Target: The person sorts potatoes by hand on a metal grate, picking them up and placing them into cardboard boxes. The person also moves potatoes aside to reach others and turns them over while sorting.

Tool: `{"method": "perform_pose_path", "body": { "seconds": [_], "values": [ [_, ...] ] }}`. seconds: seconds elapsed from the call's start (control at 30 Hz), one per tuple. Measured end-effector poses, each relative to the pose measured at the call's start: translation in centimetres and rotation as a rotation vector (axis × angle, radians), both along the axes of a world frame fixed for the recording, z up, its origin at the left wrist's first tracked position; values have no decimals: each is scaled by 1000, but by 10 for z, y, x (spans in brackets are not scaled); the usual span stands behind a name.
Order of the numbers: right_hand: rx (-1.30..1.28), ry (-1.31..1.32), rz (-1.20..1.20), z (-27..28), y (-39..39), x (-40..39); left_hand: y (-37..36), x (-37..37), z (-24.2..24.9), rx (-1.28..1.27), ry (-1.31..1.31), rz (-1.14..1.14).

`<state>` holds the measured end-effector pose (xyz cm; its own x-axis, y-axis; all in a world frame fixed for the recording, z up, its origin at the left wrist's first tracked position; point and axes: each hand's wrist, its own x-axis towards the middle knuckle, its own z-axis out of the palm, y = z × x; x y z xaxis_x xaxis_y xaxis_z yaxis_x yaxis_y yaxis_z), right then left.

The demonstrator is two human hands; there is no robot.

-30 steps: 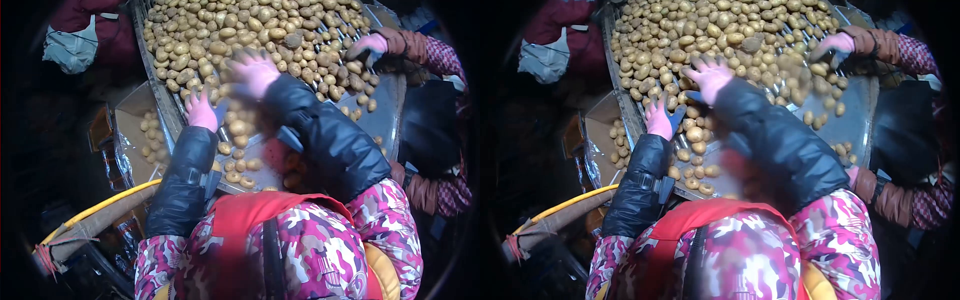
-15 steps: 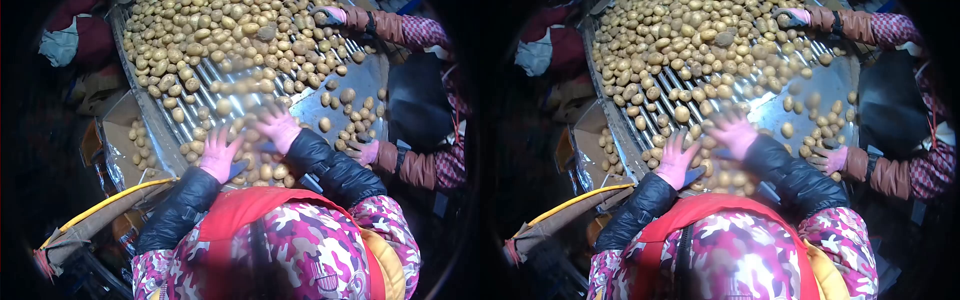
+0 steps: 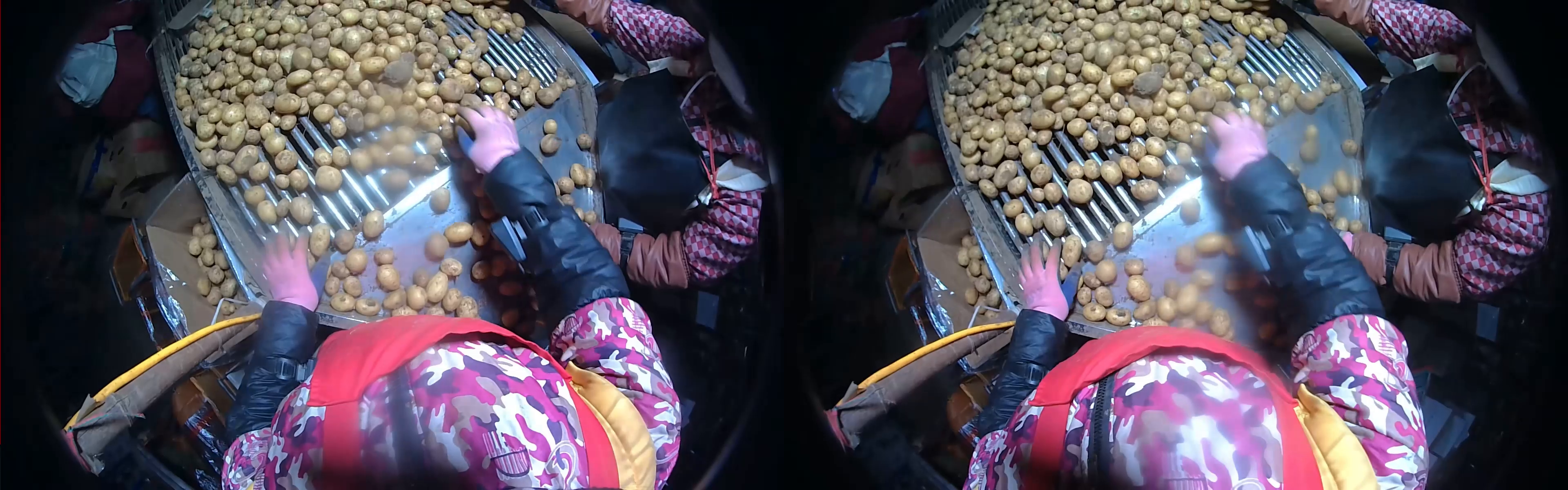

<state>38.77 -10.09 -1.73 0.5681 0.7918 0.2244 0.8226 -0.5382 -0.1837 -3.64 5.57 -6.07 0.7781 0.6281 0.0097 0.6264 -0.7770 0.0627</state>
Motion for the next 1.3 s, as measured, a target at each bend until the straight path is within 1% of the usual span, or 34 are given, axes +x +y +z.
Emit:
{"method": "perform_pose_path", "body": {
  "seconds": [0.07, 0.1, 0.13, 0.2, 0.27, 0.3, 0.4, 0.43, 0.47, 0.5, 0.53, 0.6, 0.67, 0.77, 0.8, 0.87, 0.93, 1.0, 1.1, 1.2, 1.23, 1.3],
  "values": [
    [-358, 9, 127, -5, 37, 16, 3, 3, 1, 28, 2, -40],
    [-499, 52, 94, 0, 53, 8, 2, 4, 4, 0, -9, -31],
    [-457, 118, 37, -2, 64, 7, 1, 7, 7, -27, -24, -24],
    [-643, 183, -17, 1, 86, 8, 2, 9, 11, -59, -28, -3],
    [-678, 384, -39, 17, 86, 11, 1, 12, 11, -80, -19, 11],
    [-626, 412, -28, 14, 76, 15, 0, 12, 8, -57, -40, -1],
    [-529, 306, 16, 23, 49, -1, 2, 11, 6, -30, -58, -25],
    [-541, 281, 54, 9, 41, 1, 4, 9, 3, -22, -62, -35],
    [-610, 348, 22, 60, 41, -26, 5, 6, -2, -13, -65, -41],
    [-545, 357, -25, 37, 32, -28, 5, 5, -4, -5, -65, -47],
    [-479, 366, -74, 30, 25, -35, 4, 6, -1, -16, -69, -43],
    [-560, 486, -124, 30, 9, -39, 1, 10, 6, -40, -78, -31],
    [-569, 638, -57, 35, -6, -35, 1, 11, 10, -60, -67, -20],
    [64, 795, 39, -18, -41, -5, -1, 15, 10, -60, -62, -10],
    [139, 898, -213, 3, -43, 0, -1, 16, 8, -60, -58, -5],
    [234, 867, -424, 17, -41, 41, -2, 15, 5, -60, -47, 2],
    [72, 325, -335, -19, -51, 105, -3, 19, 8, -64, -51, 6],
    [-267, 341, -272, -30, -38, 133, -4, 21, 11, -62, -52, 13],
    [-205, 412, -444, -34, -28, 137, -4, 18, 6, -65, -75, 9],
    [-246, 390, -461, -37, -21, 136, -1, 14, 1, -51, -106, 10],
    [-374, 271, -313, -41, -21, 133, 0, 12, 0, -53, -125, 6],
    [-364, 256, -385, -55, -24, 133, 0, 9, 0, -62, -165, 0]
  ]
}}
